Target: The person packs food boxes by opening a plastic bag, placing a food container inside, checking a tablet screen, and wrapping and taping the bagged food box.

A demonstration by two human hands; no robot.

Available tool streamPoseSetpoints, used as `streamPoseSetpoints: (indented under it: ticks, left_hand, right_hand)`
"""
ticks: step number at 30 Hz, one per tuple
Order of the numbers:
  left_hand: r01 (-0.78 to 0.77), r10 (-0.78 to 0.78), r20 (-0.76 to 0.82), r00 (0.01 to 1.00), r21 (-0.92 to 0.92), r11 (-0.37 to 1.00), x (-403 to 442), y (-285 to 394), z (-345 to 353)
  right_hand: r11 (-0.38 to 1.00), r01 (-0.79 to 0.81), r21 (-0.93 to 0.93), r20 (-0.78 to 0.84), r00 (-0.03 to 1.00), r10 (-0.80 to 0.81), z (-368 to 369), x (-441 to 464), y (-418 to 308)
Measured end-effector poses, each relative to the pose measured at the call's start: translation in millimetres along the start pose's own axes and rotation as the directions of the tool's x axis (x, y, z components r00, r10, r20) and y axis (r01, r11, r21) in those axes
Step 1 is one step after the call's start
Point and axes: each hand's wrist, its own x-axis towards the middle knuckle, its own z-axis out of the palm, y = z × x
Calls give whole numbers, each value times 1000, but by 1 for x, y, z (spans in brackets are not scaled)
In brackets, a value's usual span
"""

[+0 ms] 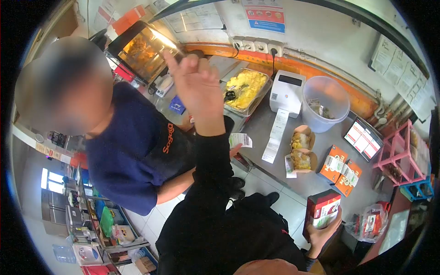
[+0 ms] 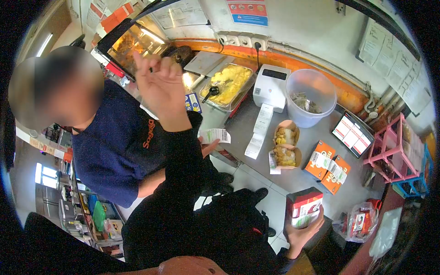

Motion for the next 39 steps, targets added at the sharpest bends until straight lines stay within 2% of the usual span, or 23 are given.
streamPoseSetpoints:
  ticks: [4,7,8,10,11,13,15,16,17,18,19,20,24,25,27,29,31,33,34,35,36,37,39]
  left_hand:
    - [61,-56,-42,998,134,989,13,-34,-6]
    - [-35,76,-215,974,189,981,40,-51,-17]
    - [-107,191,-340,921,249,962,54,-58,-26]
    - [-103,217,-464,859,258,961,82,-71,-73]
    - [65,-5,-569,822,85,994,99,-82,-121]
    - [216,-67,-737,673,109,970,115,-118,-175]
    - [227,118,-800,588,303,926,112,-143,-195]
    - [546,159,-729,665,621,562,109,-142,-210]
    - [659,132,-654,745,752,10,104,-142,-225]
    - [523,47,-599,800,657,-543,98,-142,-240]
    - [186,-68,-581,811,366,-912,92,-143,-255]
    - [301,35,-557,830,392,-869,82,-144,-272]
    - [83,-170,-564,809,395,-915,73,-153,-324]
    - [213,-132,-580,804,487,-847,75,-161,-351]
    - [321,-183,-601,778,631,-706,68,-156,-359]
    - [464,-95,-687,720,579,-670,55,-155,-358]
    - [692,79,-805,587,449,-566,39,-156,-354]
    - [908,278,-891,360,266,-322,19,-154,-352]
    - [977,401,-890,215,194,-92,11,-150,-353]
    - [970,494,-867,69,174,170,2,-145,-353]
    - [868,571,-819,-60,240,435,-8,-143,-363]
    - [863,660,-751,-12,325,387,-20,-144,-395]
    - [824,674,-739,-23,367,431,-32,-132,-400]
  right_hand:
    - [999,13,50,-7,1000,-13,-1,2,-9]
    - [993,9,118,-17,1000,-7,-1,-4,-10]
    - [994,9,108,-17,1000,-8,-3,-7,-6]
    - [997,35,70,-27,999,-33,-5,-14,1]
    - [997,9,74,-24,1000,-7,-6,-18,3]
    - [998,6,69,-19,1000,-4,-7,-27,14]
    - [999,-38,24,-28,999,39,-9,-31,16]
    - [1000,-24,19,-35,999,25,-10,-32,16]
    - [999,-38,10,-29,999,38,-12,-33,17]
    - [999,-53,0,-26,998,53,-14,-34,18]
    - [998,-61,-22,-38,997,60,-15,-34,20]
    - [998,-51,-31,-47,998,50,-15,-34,22]
    - [998,-55,-25,-78,996,53,-18,-30,19]
    - [999,-43,-26,-100,994,40,-16,-29,17]
    - [999,-30,-15,-111,993,28,-15,-30,16]
    - [999,-49,2,-106,993,49,-13,-31,15]
    - [998,-64,17,-103,993,65,-10,-32,14]
    - [999,-36,-8,-97,995,35,-9,-33,16]
    - [999,-31,-14,-98,995,29,-8,-34,17]
    - [999,-41,-20,-91,995,39,-7,-36,17]
    - [998,-52,-29,-84,995,50,-6,-37,20]
    - [998,-37,-57,-90,995,31,-5,-39,26]
    - [996,-41,-73,-63,997,36,-8,-38,25]
